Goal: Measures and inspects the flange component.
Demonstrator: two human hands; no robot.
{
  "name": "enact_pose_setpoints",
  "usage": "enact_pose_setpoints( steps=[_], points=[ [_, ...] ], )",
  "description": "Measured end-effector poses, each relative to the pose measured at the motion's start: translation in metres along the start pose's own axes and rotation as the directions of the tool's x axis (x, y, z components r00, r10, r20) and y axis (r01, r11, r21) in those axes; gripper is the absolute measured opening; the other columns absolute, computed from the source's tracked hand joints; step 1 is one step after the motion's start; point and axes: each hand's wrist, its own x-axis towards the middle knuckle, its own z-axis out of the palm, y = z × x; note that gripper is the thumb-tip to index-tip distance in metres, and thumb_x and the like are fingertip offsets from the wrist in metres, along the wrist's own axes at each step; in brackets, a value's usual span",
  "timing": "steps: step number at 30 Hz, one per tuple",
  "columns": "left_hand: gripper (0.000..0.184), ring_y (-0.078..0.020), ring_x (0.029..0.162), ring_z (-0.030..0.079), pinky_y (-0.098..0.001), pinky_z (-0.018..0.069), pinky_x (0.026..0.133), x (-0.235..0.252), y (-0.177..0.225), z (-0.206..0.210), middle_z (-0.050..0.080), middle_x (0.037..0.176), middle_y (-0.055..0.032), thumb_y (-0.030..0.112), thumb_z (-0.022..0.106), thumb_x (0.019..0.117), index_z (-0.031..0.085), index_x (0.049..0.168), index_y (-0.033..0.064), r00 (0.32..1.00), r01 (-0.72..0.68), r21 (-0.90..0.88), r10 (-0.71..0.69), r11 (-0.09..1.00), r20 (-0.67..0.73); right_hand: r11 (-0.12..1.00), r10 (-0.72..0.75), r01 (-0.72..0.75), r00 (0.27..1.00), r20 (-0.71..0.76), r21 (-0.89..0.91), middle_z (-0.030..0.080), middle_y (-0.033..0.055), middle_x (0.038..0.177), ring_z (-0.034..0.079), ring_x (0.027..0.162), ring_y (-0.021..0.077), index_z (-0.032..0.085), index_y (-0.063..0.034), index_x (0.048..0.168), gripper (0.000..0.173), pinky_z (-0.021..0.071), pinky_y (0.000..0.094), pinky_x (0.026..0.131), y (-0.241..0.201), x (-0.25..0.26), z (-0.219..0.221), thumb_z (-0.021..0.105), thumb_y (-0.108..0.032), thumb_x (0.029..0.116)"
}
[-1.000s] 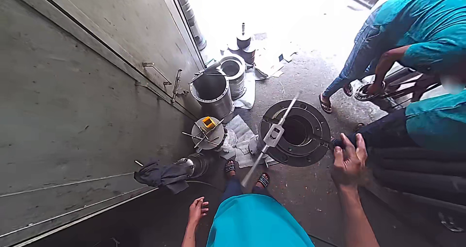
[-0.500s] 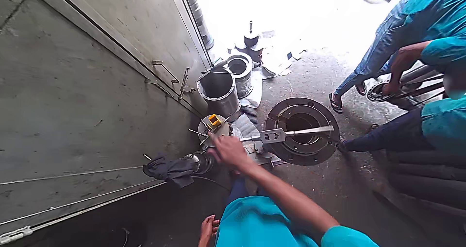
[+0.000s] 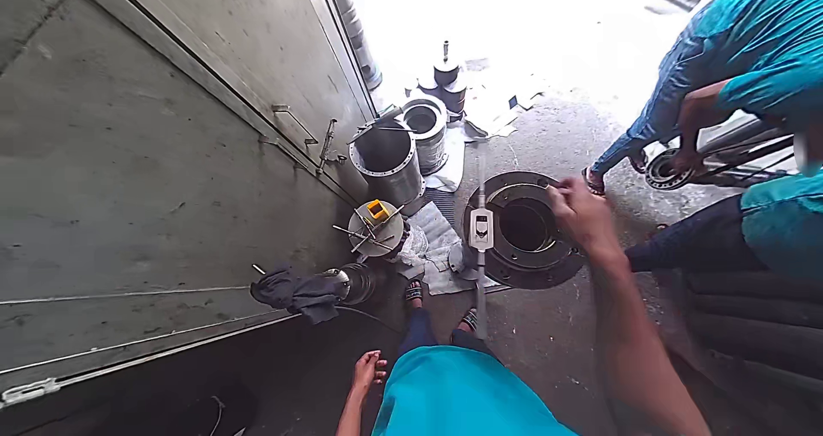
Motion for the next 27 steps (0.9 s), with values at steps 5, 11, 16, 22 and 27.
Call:
enact_pose_setpoints(
  steps=[5, 11, 16, 22, 27],
  points=[
    [0.036, -0.0258, 0.075, 0.072, -0.0406, 0.058, 0.065, 0.007, 0.01, -0.01, 0.074, 0.107, -0.0188, 0.025, 0.042, 0.1121, 0.057, 0.137, 0.0029, 1.0, -0.013, 0.02, 0.013, 1.0, -0.017, 0.926, -0.349, 0.375, 0.8, 0.489, 0.049, 0.07, 0.0252, 0.111, 0.067, 0.108, 0.0461, 0.038, -0.0199, 0.158, 0.064, 0.0481, 0.0684, 0.095, -0.185, 0.016, 0.115, 0.045, -0.056, 0.1046],
    [0.036, -0.0243, 0.073, 0.071, -0.0382, 0.0573, 0.062, -0.001, 0.007, -0.01, 0.074, 0.103, -0.0192, 0.024, 0.042, 0.1122, 0.056, 0.135, 0.001, 0.998, -0.014, -0.088, 0.008, 0.996, -0.067, 0.826, -0.382, 0.515, 0.213, 0.899, 0.23, 0.068, 0.0241, 0.118, 0.064, 0.114, 0.0473, 0.059, -0.0148, 0.139, 0.065, 0.0461, 0.0718, 0.093, -0.152, -0.144, 0.138, 0.034, -0.064, 0.1051],
    [0.036, -0.0232, 0.071, 0.07, -0.0371, 0.0556, 0.06, 0.0, -0.024, 0.002, 0.073, 0.103, -0.0191, 0.025, 0.042, 0.112, 0.058, 0.135, 0.0015, 0.996, 0.051, -0.116, -0.059, 0.992, -0.067, 0.935, 0.125, 0.136, 0.735, 0.666, -0.326, 0.07, 0.0257, 0.108, 0.067, 0.106, 0.0485, 0.066, -0.0079, 0.123, 0.071, 0.0495, 0.0697, 0.087, -0.019, -0.101, 0.023, 0.031, -0.067, 0.1036],
    [0.037, -0.0256, 0.076, 0.07, -0.0419, 0.0571, 0.067, 0.003, -0.005, 0.013, 0.073, 0.107, -0.0194, 0.026, 0.043, 0.1118, 0.058, 0.136, 0.0022, 0.998, 0.057, -0.032, -0.057, 0.998, 0.003, 0.996, -0.078, 0.083, 0.985, 0.153, -0.025, 0.066, 0.0232, 0.087, 0.067, 0.082, 0.0483, 0.061, -0.0075, 0.117, 0.053, 0.0495, 0.0686, 0.064, -0.066, -0.02, 0.023, 0.041, -0.056, 0.1067],
    [0.036, -0.0239, 0.076, 0.071, -0.0393, 0.0577, 0.065, 0.013, 0.056, 0.01, 0.073, 0.107, -0.0185, 0.022, 0.041, 0.1124, 0.055, 0.137, 0.0005, 0.99, -0.138, -0.05, 0.139, 0.989, 0.006, 0.868, -0.482, 0.496, 0.832, 0.276, 0.022, 0.067, 0.0231, 0.111, 0.065, 0.11, 0.0416, 0.063, -0.0036, 0.124, 0.054, 0.0494, 0.0603, 0.097, -0.158, -0.033, 0.112, 0.054, -0.052, 0.1025]
  ],
)
